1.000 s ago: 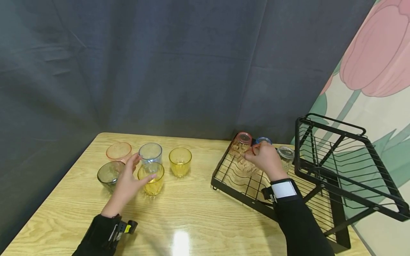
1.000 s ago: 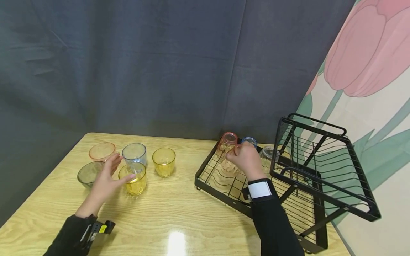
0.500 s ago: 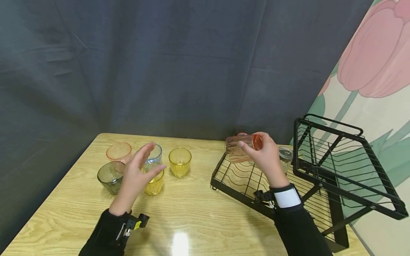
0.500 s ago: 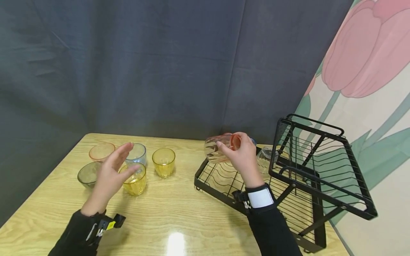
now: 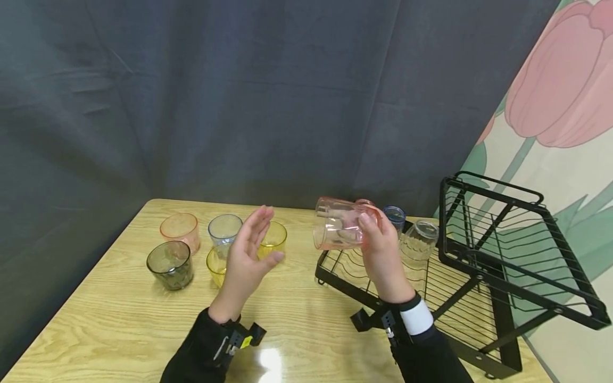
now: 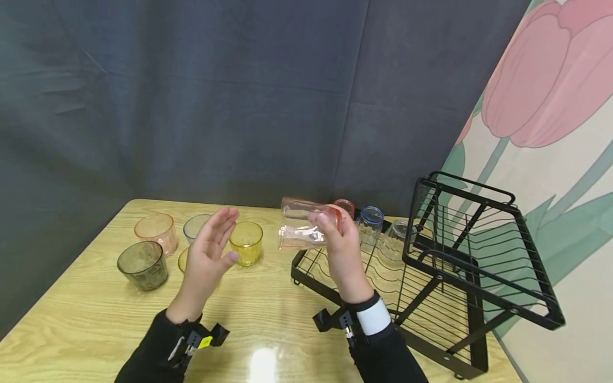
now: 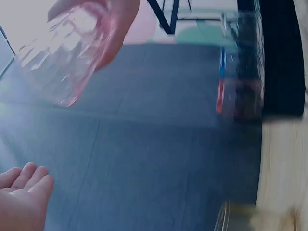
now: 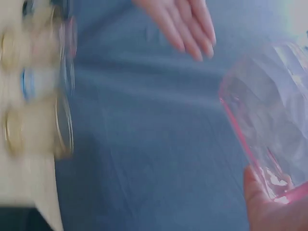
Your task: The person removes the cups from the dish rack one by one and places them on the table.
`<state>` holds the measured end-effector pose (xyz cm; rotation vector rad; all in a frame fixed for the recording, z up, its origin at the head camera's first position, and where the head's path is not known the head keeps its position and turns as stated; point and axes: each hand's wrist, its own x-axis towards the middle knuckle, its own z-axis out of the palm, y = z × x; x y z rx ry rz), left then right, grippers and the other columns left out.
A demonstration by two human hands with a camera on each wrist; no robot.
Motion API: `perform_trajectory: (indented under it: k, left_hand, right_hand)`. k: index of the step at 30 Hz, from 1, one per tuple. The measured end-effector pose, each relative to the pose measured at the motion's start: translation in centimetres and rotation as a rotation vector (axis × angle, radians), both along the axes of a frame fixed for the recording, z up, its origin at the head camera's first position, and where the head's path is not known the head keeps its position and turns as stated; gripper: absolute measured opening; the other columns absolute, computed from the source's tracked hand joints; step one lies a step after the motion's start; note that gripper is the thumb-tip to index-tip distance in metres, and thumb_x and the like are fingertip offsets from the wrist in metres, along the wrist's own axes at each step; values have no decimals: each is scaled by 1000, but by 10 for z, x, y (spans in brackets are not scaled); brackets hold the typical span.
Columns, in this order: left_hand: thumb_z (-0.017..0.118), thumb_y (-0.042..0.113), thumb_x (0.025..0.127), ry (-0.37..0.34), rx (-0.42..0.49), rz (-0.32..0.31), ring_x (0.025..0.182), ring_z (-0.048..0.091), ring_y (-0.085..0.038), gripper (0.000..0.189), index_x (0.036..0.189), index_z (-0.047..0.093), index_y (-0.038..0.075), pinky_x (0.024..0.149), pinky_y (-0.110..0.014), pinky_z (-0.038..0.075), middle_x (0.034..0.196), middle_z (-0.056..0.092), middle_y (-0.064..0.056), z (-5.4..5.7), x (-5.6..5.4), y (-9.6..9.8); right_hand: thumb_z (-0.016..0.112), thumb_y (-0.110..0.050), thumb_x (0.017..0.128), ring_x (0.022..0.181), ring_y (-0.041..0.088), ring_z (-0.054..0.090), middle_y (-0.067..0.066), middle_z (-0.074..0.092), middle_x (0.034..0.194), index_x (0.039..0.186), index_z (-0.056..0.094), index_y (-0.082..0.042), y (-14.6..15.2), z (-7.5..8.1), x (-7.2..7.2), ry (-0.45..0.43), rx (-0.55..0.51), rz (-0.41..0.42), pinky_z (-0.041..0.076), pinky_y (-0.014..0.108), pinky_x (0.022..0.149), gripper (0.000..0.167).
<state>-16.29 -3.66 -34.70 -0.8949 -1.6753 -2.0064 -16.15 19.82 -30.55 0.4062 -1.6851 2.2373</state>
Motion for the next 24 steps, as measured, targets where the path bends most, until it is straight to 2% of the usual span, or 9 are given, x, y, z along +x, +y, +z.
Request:
perform_trajectory:
  k: [3, 6, 11, 15, 17, 20, 22, 24]
  left_hand:
    - [74, 48, 81, 35, 58, -49, 139, 37, -20, 101, 146, 25, -12, 116, -30, 28, 148, 33, -30, 3, 1, 15]
    - [74, 49, 80, 62, 106, -102, 139, 36, -20, 104, 146, 23, -13, 116, -33, 27, 148, 31, -32, 9, 3, 29]
    - [76, 52, 76, 87, 150, -176, 140, 35, -24, 111, 145, 22, -15, 117, -37, 26, 148, 31, -33, 18, 6, 46]
    - [77, 58, 70, 66, 139, -214, 139, 36, -23, 117, 145, 23, -13, 116, -37, 29, 147, 34, -31, 21, 8, 54]
    - [77, 61, 68, 58, 128, -222, 137, 38, -23, 119, 146, 24, -12, 115, -35, 31, 146, 37, -29, 22, 9, 56]
    - [77, 63, 66, 76, 118, -229, 136, 39, -23, 121, 146, 24, -10, 114, -35, 33, 145, 40, -25, 22, 9, 57]
    - [78, 61, 67, 102, 117, -238, 135, 40, -24, 120, 146, 24, -11, 114, -36, 33, 146, 41, -24, 22, 8, 57]
    - [80, 58, 68, 136, 119, -245, 136, 39, -25, 118, 145, 24, -12, 115, -38, 31, 146, 39, -26, 23, 8, 56]
  right_hand:
    - [63, -29, 94, 90, 10, 63, -1, 67, 99, 111, 61, -11, -11, -4, 5, 40, -175, 105, 54, 21, 79, 26]
    - [58, -33, 97, 94, 12, 65, 1, 68, 101, 111, 64, -11, -20, -7, 9, 57, -299, 223, 54, 23, 87, 26]
    - [56, -37, 98, 102, 18, 65, 6, 66, 104, 114, 63, -8, -36, -7, 16, 20, -486, 394, 50, 27, 96, 35]
    - [53, -39, 99, 102, 19, 62, 6, 66, 103, 108, 63, -8, -45, -9, 23, -44, -602, 504, 50, 27, 96, 34]
    - [53, -44, 98, 104, 18, 61, 4, 65, 105, 107, 63, -12, -49, -10, 27, -104, -609, 509, 49, 28, 96, 35]
    - [52, -51, 96, 106, 15, 59, 0, 65, 108, 110, 64, -17, -55, -12, 32, -189, -582, 467, 49, 30, 95, 39]
    - [51, -55, 94, 106, 14, 59, -2, 65, 108, 109, 64, -19, -57, -14, 34, -227, -558, 435, 49, 29, 94, 41]
    - [49, -57, 94, 105, 13, 60, -2, 65, 108, 108, 64, -18, -59, -16, 35, -238, -545, 451, 49, 27, 93, 44]
